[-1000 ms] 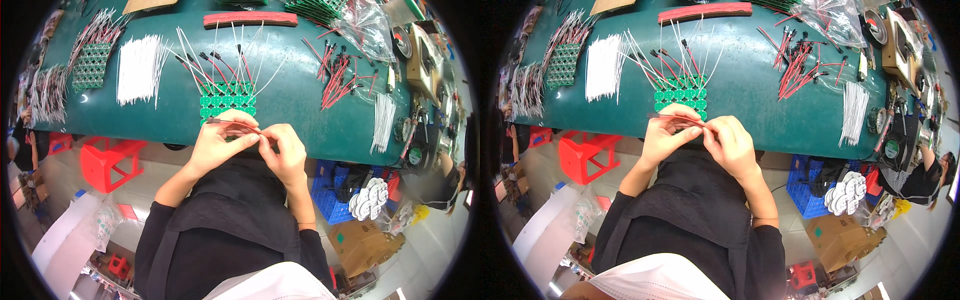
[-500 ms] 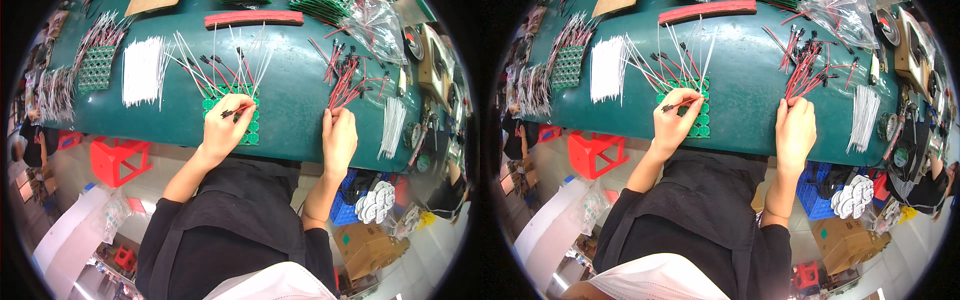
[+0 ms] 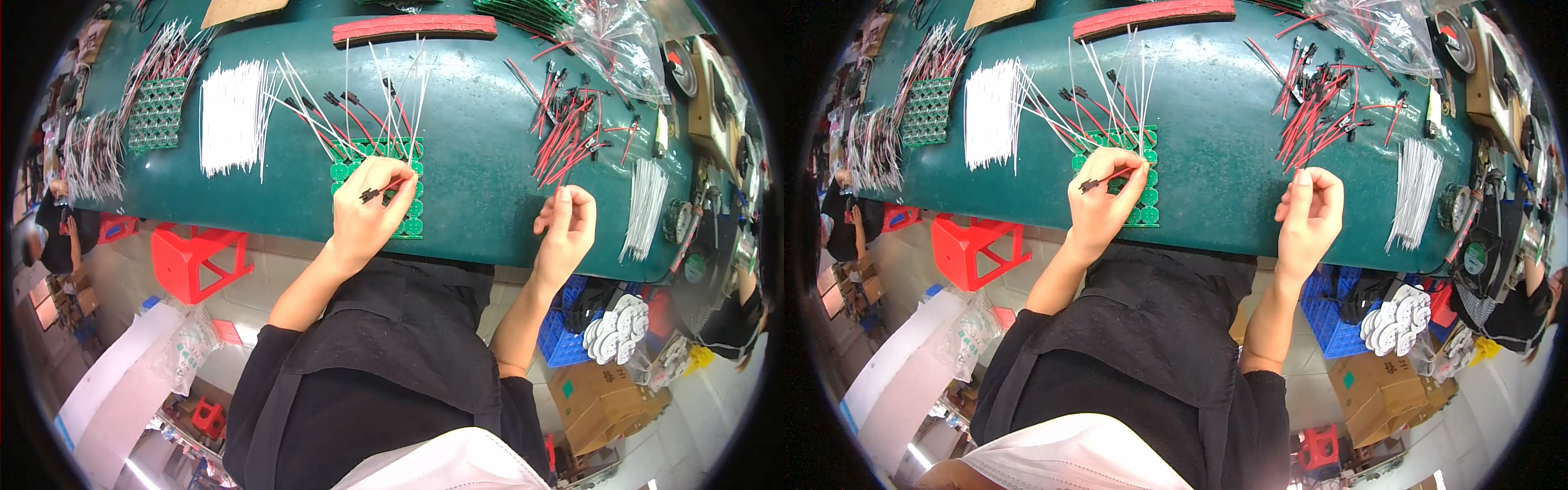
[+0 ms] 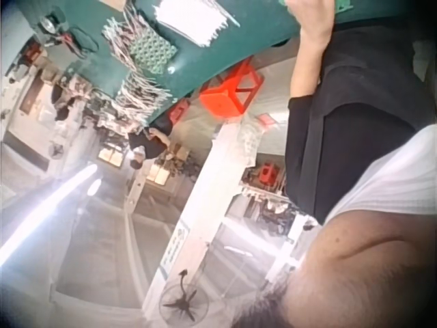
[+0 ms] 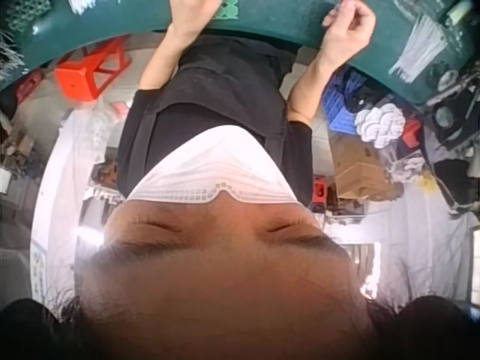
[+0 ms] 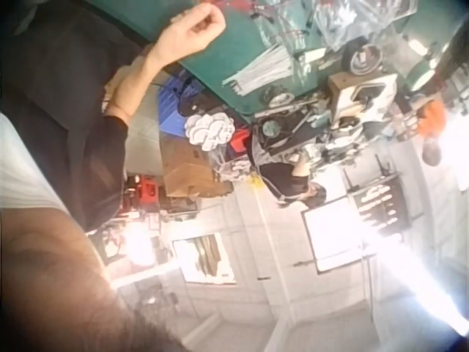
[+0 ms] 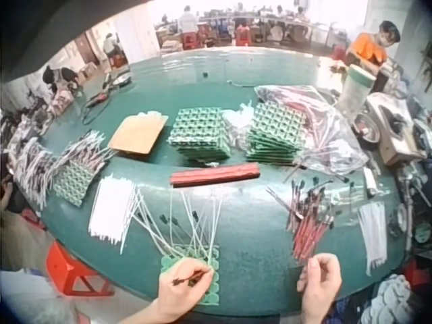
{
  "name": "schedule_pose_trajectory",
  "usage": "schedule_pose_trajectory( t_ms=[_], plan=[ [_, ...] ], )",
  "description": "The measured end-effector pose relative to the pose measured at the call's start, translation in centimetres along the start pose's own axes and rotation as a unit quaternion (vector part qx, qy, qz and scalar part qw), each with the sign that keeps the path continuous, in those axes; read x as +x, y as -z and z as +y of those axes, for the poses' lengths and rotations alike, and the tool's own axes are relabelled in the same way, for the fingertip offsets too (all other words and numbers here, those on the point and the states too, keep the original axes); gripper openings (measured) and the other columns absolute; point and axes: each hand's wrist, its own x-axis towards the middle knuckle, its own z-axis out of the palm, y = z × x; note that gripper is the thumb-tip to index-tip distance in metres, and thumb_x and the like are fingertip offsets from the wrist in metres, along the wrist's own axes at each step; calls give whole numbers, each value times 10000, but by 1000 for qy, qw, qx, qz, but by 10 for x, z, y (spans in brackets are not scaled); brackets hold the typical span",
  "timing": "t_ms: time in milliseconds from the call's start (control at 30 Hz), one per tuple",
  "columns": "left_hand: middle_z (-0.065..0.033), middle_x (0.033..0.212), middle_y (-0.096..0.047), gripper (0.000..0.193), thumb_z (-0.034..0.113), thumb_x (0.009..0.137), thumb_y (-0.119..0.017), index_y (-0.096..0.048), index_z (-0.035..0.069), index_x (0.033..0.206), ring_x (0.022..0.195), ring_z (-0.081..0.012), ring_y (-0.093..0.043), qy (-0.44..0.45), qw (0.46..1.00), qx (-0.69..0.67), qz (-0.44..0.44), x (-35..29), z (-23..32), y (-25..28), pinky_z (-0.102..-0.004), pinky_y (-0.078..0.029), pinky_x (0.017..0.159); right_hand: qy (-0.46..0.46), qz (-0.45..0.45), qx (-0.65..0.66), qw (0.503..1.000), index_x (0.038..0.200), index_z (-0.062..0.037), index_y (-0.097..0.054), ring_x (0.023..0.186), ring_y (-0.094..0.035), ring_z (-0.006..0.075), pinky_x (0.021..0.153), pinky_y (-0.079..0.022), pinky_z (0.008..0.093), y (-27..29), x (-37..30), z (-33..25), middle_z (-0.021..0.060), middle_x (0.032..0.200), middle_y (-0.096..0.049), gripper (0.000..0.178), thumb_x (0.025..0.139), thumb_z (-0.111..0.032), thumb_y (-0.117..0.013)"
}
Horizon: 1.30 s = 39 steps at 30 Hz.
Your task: The person is manually inserting small wires into ports on green circuit boards.
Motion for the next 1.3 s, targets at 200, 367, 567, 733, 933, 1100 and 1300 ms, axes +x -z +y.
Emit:
schedule_pose_trajectory(
  t_ms=[200,367,567,733,933,1100,1300],
  plan=[
    [-98,839,-637,151,-77,775,-711,-609,-13,867,723,-156,-643,-3,999,30,-14,-3,1,0,-256,-544,652,-30,-18,221,975,1017,-5,-512,610,-573,143,447,-468,230,-7,-5,-10,85,779,-567,83,986,-82,-516],
    [-84,777,-629,142,-49,757,-714,-615,20,832,664,-176,-637,19,1000,6,-4,-1,1,1,-280,-521,597,-36,-58,262,963,1019,0,-502,601,-591,165,444,-477,245,-9,-11,-8,122,796,-595,83,991,-79,-498],
    [-86,789,-633,135,-48,761,-709,-615,15,835,677,-177,-646,25,1000,-13,-10,0,3,4,-273,-529,615,-35,-63,257,964,997,-1,-506,590,-588,160,437,-472,243,-12,-13,-8,119,788,-593,84,989,-84,-509],
    [-93,852,-649,126,-58,785,-703,-613,-20,864,767,-140,-662,38,999,7,-37,-1,4,6,-249,-543,694,-33,-64,255,964,991,-1,-507,588,-588,156,435,-468,242,-11,-15,-8,115,787,-593,85,989,-86,-512],
    [-87,806,-646,124,-44,782,-702,-598,-8,838,693,-131,-661,54,998,-40,-12,2,3,2,-252,-557,646,-38,-68,250,965,987,-2,-507,590,-589,150,438,-468,241,-12,-15,-7,110,783,-598,84,990,-86,-512],
    [-86,803,-647,120,-44,777,-700,-598,-8,829,694,-129,-660,79,996,-42,-15,4,5,2,-251,-554,640,-40,-75,249,965,983,-1,-508,592,-588,147,441,-471,242,-13,-15,-6,110,783,-602,88,991,-89,-513],
    [-77,776,-636,130,-45,758,-703,-598,9,814,660,-137,-646,58,998,-16,-3,2,4,0,-252,-543,616,-40,-75,248,965,980,0,-508,594,-589,143,443,-473,241,-12,-16,-6,110,784,-602,84,991,-84,-512]
  ],
)
